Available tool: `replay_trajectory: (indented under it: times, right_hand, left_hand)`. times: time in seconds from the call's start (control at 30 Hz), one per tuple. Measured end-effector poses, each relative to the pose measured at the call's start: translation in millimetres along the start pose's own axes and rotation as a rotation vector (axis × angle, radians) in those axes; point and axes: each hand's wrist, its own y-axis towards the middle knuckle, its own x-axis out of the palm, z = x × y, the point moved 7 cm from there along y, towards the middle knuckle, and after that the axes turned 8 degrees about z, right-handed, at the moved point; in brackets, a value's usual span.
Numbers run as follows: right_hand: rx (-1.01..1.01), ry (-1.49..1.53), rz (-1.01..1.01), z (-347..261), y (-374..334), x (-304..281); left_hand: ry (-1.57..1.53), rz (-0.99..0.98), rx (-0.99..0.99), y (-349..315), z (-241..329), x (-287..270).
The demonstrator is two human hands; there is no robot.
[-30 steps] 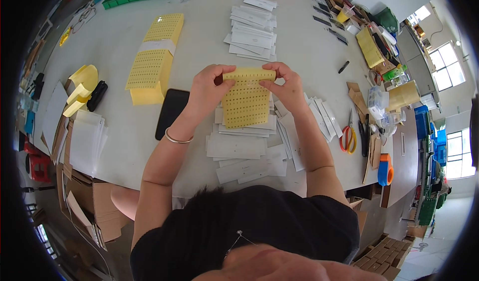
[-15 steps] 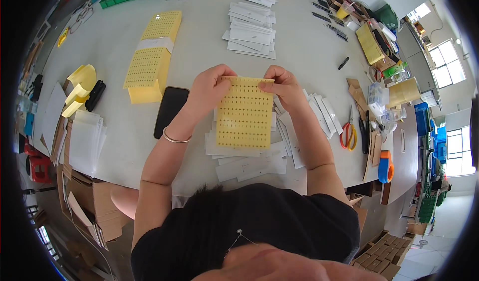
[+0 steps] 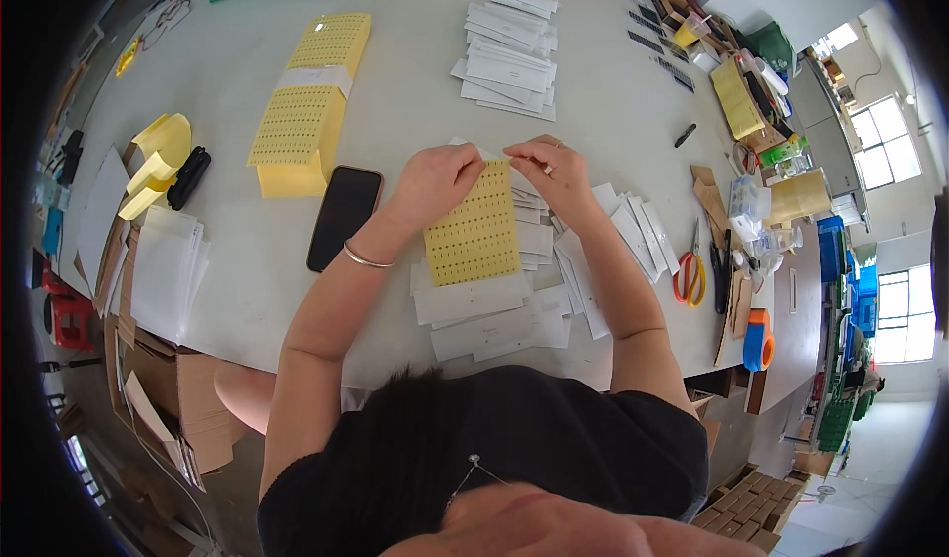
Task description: The recorder peels small yellow labels and applies them to white component strips, then organizes and stacks the strips at a factory workbench before inserting them into a housing.
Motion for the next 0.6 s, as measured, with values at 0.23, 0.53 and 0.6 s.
replay_trajectory:
  times: [0.23, 0.53, 0.6]
  right_hand:
    - [-0.625, -0.458, 0.020, -26, -3, 9]
    - [-0.494, -0.286, -0.100, -10, 22, 19]
    - [-0.232, -0.091, -0.026, 18, 53, 10]
  left_hand:
    - [-0.018, -0.044, -0.061, 0, -11, 7]
    - [-0.226, -0.068, -0.345, -5, -34, 15]
    - [-0.138, -0.017, -0.319, -6, -37, 12]
